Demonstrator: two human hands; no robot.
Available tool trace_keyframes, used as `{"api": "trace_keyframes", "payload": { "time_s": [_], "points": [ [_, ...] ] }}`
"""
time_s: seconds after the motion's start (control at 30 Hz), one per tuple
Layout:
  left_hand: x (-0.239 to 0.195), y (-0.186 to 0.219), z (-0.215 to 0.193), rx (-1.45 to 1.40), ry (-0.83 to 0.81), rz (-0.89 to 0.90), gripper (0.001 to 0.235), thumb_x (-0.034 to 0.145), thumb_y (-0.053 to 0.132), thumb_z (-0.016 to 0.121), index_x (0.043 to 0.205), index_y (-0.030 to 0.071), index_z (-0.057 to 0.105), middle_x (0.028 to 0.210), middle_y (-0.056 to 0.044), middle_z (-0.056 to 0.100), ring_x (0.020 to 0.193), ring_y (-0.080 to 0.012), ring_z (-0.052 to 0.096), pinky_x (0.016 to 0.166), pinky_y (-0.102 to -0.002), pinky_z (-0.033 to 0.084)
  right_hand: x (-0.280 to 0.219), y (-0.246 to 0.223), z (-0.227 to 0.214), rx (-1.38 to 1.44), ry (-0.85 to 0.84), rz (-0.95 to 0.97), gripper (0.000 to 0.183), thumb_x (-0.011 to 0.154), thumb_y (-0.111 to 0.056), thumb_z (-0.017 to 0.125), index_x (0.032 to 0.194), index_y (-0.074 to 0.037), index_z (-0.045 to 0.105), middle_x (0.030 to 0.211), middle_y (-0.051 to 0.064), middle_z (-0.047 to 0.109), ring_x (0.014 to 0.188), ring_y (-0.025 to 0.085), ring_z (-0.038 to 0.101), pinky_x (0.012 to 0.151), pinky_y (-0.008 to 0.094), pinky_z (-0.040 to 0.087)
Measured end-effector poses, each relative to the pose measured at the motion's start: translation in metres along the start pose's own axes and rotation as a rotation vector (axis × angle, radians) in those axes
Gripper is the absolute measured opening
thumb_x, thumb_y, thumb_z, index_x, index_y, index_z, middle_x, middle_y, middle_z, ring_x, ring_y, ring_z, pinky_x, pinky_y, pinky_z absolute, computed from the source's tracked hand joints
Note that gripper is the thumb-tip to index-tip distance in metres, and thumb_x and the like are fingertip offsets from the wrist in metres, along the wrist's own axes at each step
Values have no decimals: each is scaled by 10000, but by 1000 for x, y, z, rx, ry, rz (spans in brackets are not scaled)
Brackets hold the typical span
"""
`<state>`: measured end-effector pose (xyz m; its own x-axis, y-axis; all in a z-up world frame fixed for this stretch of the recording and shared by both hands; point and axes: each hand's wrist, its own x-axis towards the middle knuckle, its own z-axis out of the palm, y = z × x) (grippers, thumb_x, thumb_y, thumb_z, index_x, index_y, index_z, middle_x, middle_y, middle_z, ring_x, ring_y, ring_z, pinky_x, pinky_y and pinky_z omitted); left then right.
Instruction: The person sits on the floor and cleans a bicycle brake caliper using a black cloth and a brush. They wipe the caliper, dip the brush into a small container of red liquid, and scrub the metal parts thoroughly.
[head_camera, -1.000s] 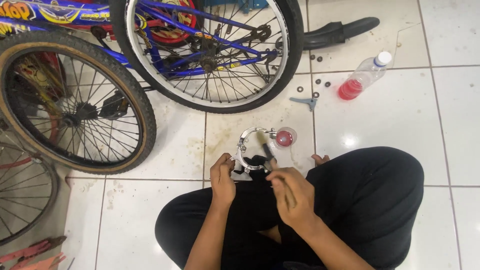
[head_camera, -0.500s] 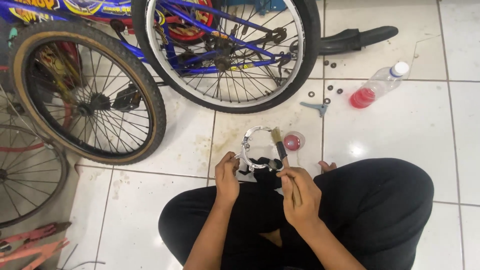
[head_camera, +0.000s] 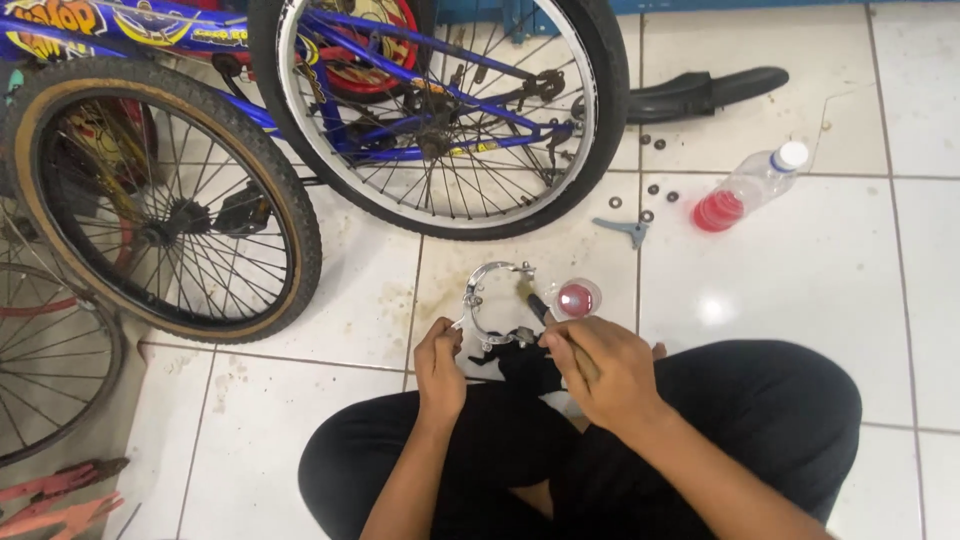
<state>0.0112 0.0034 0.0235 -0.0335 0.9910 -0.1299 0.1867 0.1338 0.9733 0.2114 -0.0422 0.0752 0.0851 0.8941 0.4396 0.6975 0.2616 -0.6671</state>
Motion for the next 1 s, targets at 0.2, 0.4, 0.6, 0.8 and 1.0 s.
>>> {"api": "trace_keyframes", "payload": {
  "time_s": [0.2, 0.4, 0.6, 0.8, 1.0],
  "points": [
    [2, 12, 1, 303, -41, -98, 362, 1037, 226, 373, 859, 30, 621, 677, -106, 518, 710, -214, 501, 671, -364, 442, 63, 28, 9, 250, 58, -116, 376, 1047, -219, 526, 725, -103, 683, 511, 43, 641, 462, 244, 622, 490, 318, 528],
    [12, 11, 7, 491, -151, -171, 438, 1103, 317, 373, 1090, -18, 655, 806, -202, 647, 789, -319, 630, 712, -450, 493, 50, 70, 48, 145, 51, -184, 268, 1024, -247, 597, 824, -115, 717, 591, 40, 666, 519, 212, 625, 526, 306, 530],
    [27, -14, 10, 811, -229, -7, 283, 1096, 229, 441, 1081, 16, 626, 841, -125, 628, 756, -282, 672, 630, -375, 538, 60, 62, 49, 353, -69, -94, 273, 1033, -193, 552, 848, -95, 728, 597, 31, 690, 548, 218, 660, 520, 304, 550],
    [27, -35, 14, 1146, -269, 212, 190, 1062, 130, 498, 1143, 14, 625, 915, -99, 630, 801, -232, 694, 599, -338, 572, 52, 63, 60, 206, -176, -123, 221, 1025, -233, 611, 904, -85, 721, 608, 87, 658, 586, 264, 668, 550, 355, 560],
    [30, -67, 18, 1382, -366, 319, 210, 1071, 184, 493, 1123, 35, 631, 929, -64, 605, 770, -171, 678, 552, -278, 568, 50, 65, 59, 154, -344, -59, 275, 1044, -260, 565, 941, -72, 738, 670, 161, 716, 641, 314, 706, 554, 374, 572]
  ]
}}
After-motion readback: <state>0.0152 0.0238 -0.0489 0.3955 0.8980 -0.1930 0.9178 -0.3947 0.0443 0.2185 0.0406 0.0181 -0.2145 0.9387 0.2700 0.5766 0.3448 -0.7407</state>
